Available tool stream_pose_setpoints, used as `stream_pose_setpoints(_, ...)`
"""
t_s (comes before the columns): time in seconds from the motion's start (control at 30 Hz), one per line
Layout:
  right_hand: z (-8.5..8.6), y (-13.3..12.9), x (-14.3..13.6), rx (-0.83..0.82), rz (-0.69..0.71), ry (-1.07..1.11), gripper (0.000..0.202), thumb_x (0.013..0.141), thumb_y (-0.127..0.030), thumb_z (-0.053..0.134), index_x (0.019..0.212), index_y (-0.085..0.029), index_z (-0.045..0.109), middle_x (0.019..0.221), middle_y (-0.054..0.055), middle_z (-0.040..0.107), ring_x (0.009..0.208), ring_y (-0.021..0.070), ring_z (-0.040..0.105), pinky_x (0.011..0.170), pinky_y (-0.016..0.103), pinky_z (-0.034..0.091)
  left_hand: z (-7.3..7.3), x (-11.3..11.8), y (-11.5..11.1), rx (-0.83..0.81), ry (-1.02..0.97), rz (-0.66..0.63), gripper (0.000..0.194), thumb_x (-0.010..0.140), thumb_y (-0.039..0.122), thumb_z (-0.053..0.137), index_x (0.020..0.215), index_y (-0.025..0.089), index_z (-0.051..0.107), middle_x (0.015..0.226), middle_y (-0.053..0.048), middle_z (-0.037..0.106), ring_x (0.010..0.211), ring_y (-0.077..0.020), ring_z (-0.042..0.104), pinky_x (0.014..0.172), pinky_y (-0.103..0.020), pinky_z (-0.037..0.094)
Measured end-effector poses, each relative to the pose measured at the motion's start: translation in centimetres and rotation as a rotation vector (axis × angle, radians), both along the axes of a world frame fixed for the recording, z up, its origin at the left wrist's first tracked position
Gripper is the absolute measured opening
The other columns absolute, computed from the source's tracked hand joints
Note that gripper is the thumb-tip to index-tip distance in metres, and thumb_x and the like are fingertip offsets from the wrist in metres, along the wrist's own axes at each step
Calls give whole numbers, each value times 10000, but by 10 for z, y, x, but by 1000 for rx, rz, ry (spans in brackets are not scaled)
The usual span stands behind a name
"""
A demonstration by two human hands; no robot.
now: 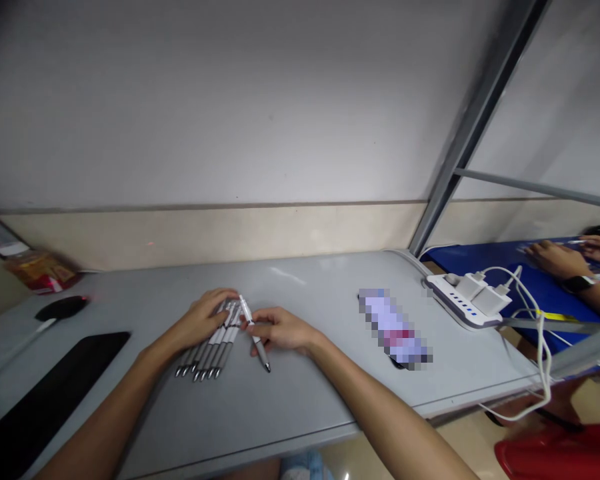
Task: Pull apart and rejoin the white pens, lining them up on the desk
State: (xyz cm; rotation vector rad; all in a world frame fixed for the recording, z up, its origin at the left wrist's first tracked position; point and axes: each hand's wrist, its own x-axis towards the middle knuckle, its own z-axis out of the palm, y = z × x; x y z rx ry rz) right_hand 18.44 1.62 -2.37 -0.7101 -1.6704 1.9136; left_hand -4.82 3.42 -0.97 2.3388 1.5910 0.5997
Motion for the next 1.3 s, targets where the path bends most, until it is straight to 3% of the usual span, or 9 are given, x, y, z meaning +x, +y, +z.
stream_pose_setpoints(0.47, 1, -1, -2, 17, -4, -5, 315, 835, -422, 643, 997, -154, 609, 758, -5, 576, 624, 109, 622, 537, 203, 440, -4, 3, 2, -45, -1, 48, 378, 798, 172, 387, 1104, 234, 600, 1242, -45, 606, 1216, -215, 501, 1058, -423, 358)
stream_pose_setpoints(0.7, -1, 1, -4, 33, 15, -14, 323, 833, -419, 642, 1031, -166, 612, 808, 0, 574, 603, 98, 611, 506, 195, 429, -2, 5, 0, -26, -2, 29, 287, 861, 328, 442, 1081, 243, 606, 1215, -56, 619, 1187, -240, 514, 1027, -448, 375)
stream_pose_setpoints(0.9, 1, 1, -8, 12, 5, -71, 321, 833, -406, 647, 1044, -166, 612, 811, 3, 595, 582, 81, 591, 511, 179, 402, -5, 4, 2, -34, -7, 51, 319, 827, 217, 411, 1073, 251, 610, 1210, -35, 620, 1183, -217, 516, 1027, -417, 377)
stream_pose_setpoints(1.07, 5, -1, -7, -25, 21, -28, 353, 817, -426, 663, 1050, -164, 620, 792, 6, 599, 602, 95, 603, 534, 195, 420, -3, 5, 1, -16, -6, 48, 303, 893, 357, 391, 1071, 246, 610, 1192, -41, 627, 1163, -232, 527, 1012, -428, 383)
stream_pose_setpoints(1.17, 10, -2, -3, -51, -41, 47, 366, 788, -440, 686, 1011, -154, 630, 787, 7, 588, 630, 122, 629, 564, 226, 460, 0, 6, -2, 35, -11, 51, 307, 888, 391, 424, 1091, 231, 589, 1183, -56, 624, 1141, -233, 536, 990, -411, 395)
stream_pose_setpoints(1.3, 16, 1, 3, -67, -280, 183, 346, 724, -430, 745, 888, -145, 635, 787, 15, 590, 668, 125, 602, 584, 248, 490, 5, 15, -8, 108, -18, 55, 303, 922, 393, 397, 1129, 243, 561, 1219, -49, 604, 1170, -225, 514, 1034, -443, 324)
